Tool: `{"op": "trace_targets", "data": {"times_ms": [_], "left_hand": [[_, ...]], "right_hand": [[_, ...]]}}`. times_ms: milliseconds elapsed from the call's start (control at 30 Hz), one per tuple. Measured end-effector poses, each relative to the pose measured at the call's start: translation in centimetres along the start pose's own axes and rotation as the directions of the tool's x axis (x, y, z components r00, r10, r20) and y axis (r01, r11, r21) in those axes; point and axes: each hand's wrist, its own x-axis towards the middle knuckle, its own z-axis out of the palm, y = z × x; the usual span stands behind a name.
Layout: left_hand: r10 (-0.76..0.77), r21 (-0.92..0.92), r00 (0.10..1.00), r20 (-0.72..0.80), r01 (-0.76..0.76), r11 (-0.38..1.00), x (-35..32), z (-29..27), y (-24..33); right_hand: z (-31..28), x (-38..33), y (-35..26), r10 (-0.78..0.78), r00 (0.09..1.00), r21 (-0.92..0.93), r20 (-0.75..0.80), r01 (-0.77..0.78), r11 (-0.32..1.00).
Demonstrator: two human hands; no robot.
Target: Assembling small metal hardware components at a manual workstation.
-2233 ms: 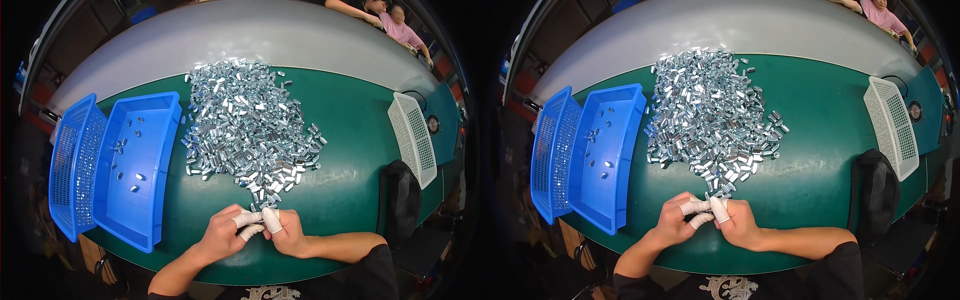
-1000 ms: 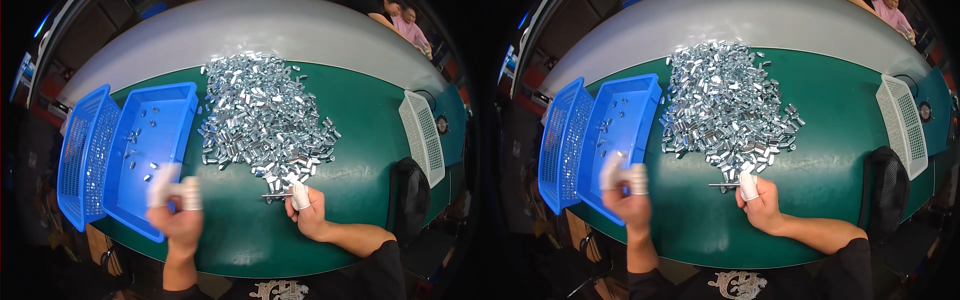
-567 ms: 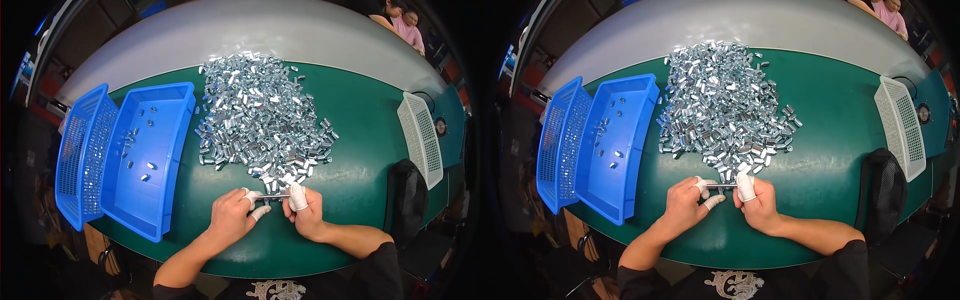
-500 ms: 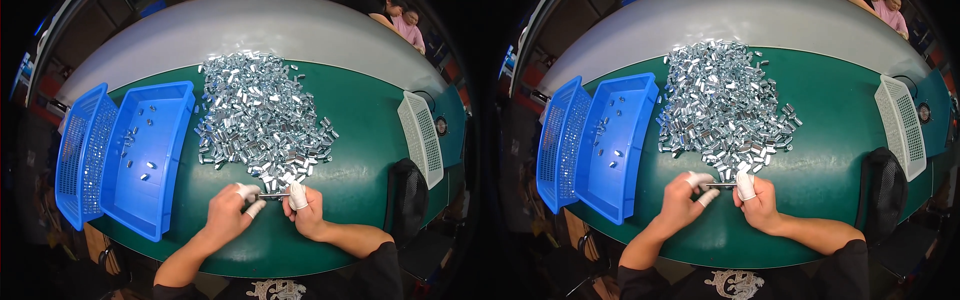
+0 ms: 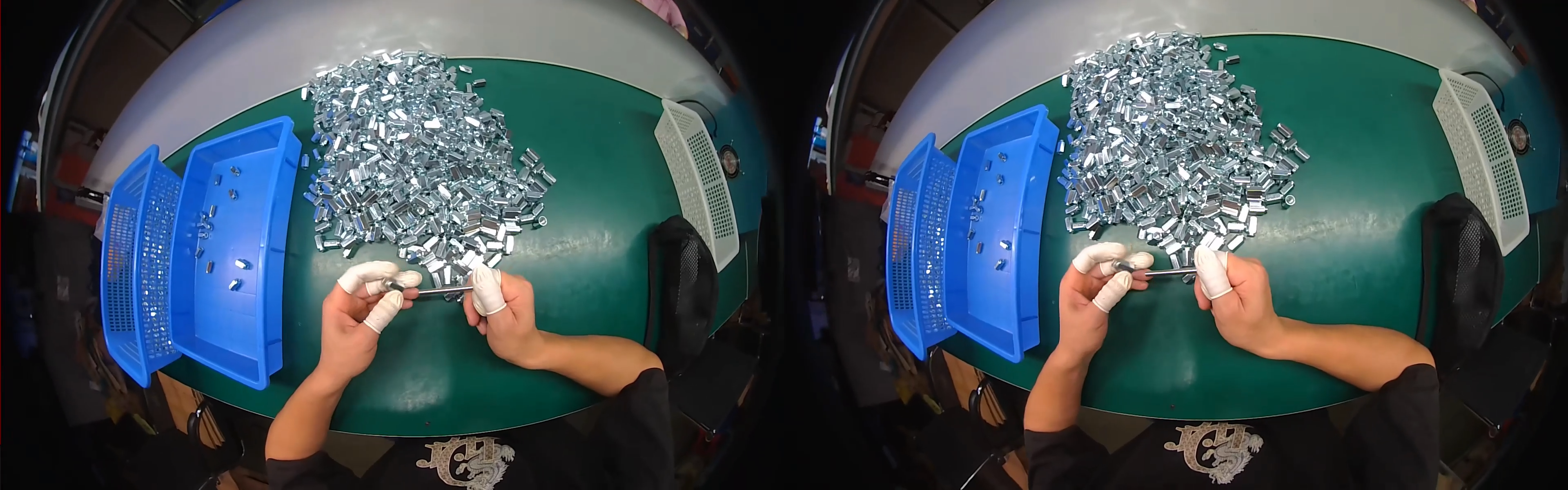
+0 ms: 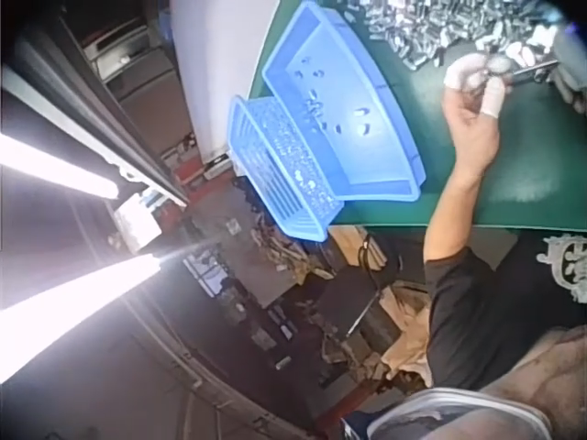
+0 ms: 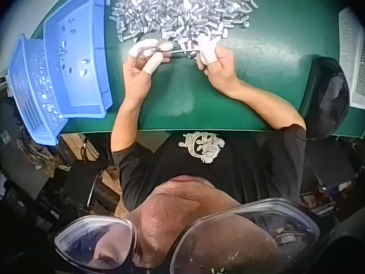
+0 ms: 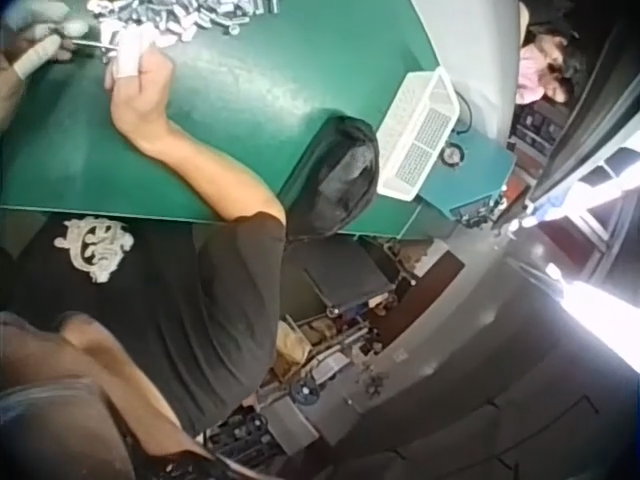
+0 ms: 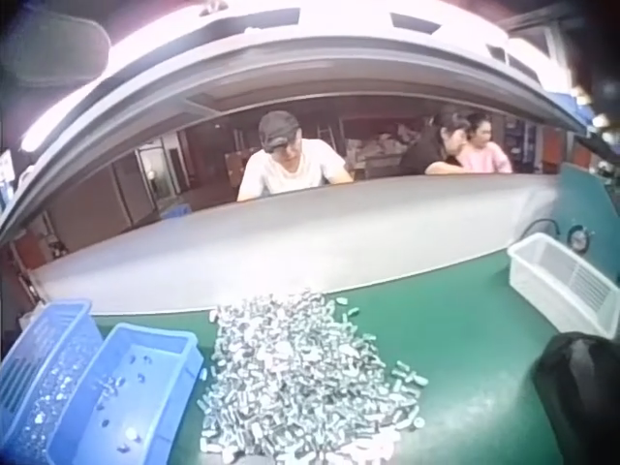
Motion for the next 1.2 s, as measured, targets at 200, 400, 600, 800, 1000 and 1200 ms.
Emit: {"op": "trace_targets", "data": {"times_ms": [200,400,600,800,1000,1200], "left_hand": [[-0.094,-0.13,0.995,0.027,0.096,0.987,-0.2,1.5,0.1],[-0.095,0.16,0.994,0.057,0.085,0.983,-1.0,0.9,-0.7],[-0.018,0.025,0.999,0.037,0.017,1.0,-1.1,1.1,-0.9],[0.105,0.079,0.991,0.085,-0.111,0.991,-0.9,1.3,-1.4],[0.264,0.312,0.945,0.191,-0.314,0.897,-1.0,1.9,-2.0],[0.138,0.388,0.985,0.101,-0.167,0.907,-0.7,2.2,-0.9]], "right_hand": [[0.3,-0.2,-0.4,0.023,1.0,-0.031,-0.019,-0.024,0.999],[0.4,-0.5,-1.0,0.054,0.998,0.0,0.018,-0.054,0.999],[0.9,-0.9,-0.6,-0.051,0.998,-0.047,0.036,0.053,0.998],[1.1,-1.1,-1.3,0.077,0.993,0.009,0.084,-0.078,0.997],[1.5,-1.4,0.0,0.096,0.992,0.078,0.079,-0.103,0.992],[1.2,-1.5,-0.1,-0.057,0.996,-0.014,0.066,0.058,0.998]]}}
